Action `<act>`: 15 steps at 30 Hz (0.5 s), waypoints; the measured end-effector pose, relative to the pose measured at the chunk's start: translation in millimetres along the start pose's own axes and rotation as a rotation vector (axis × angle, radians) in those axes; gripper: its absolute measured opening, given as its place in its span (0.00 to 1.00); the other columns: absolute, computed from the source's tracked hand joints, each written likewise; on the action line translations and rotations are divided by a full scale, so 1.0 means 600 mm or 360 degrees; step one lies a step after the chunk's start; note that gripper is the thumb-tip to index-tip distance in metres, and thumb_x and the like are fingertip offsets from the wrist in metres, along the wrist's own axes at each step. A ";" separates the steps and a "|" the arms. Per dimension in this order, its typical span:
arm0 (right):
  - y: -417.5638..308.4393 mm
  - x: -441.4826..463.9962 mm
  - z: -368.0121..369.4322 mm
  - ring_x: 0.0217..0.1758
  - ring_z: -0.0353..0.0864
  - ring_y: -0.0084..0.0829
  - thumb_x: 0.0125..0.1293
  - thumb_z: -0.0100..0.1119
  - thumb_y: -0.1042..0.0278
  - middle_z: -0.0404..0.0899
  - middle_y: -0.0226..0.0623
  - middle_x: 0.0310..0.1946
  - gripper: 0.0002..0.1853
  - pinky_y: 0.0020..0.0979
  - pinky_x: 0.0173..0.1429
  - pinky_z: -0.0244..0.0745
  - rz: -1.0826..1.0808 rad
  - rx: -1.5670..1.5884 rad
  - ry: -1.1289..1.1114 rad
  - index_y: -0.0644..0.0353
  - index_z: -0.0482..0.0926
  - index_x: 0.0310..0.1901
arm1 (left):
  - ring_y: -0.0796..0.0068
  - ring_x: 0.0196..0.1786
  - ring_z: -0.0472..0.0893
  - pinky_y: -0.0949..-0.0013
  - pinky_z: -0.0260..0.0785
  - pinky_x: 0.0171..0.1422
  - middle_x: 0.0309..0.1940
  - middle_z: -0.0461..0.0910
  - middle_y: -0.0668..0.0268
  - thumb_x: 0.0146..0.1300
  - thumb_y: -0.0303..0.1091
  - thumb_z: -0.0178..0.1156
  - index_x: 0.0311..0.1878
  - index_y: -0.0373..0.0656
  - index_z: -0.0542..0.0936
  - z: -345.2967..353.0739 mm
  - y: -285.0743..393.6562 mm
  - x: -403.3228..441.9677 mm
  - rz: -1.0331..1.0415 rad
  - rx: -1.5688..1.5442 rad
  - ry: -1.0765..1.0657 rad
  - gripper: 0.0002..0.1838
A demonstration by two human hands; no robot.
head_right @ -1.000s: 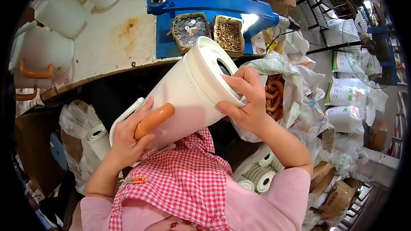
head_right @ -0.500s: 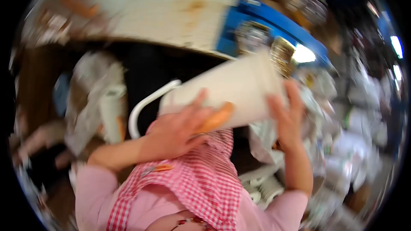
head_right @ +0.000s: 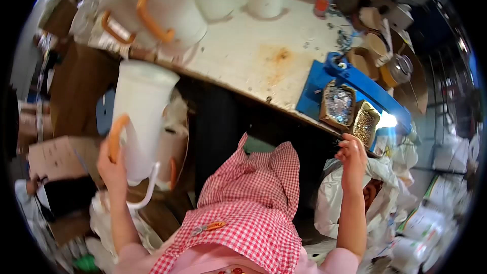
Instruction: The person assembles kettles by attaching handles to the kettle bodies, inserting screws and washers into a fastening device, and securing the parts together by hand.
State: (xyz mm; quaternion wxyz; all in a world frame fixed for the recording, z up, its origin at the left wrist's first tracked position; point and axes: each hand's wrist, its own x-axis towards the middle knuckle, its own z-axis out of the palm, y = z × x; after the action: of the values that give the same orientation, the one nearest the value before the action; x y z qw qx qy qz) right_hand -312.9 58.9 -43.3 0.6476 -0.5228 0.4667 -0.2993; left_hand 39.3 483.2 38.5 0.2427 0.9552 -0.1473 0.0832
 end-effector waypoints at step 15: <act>0.022 0.017 0.093 0.35 0.77 0.19 0.72 0.58 0.72 0.82 0.31 0.34 0.10 0.23 0.43 0.75 -0.0002 -0.0236 -0.0467 0.67 0.81 0.50 | 0.44 0.66 0.72 0.51 0.66 0.69 0.67 0.71 0.47 0.64 0.36 0.67 0.71 0.34 0.65 0.272 0.505 0.357 0.1914 -0.0478 0.0299 0.36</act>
State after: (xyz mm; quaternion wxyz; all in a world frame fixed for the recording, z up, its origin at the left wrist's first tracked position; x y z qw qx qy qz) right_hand -259.2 75.6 -57.8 0.6682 -0.6075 0.3877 -0.1849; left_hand 157.8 97.7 79.4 0.2970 0.6493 -0.6472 0.2672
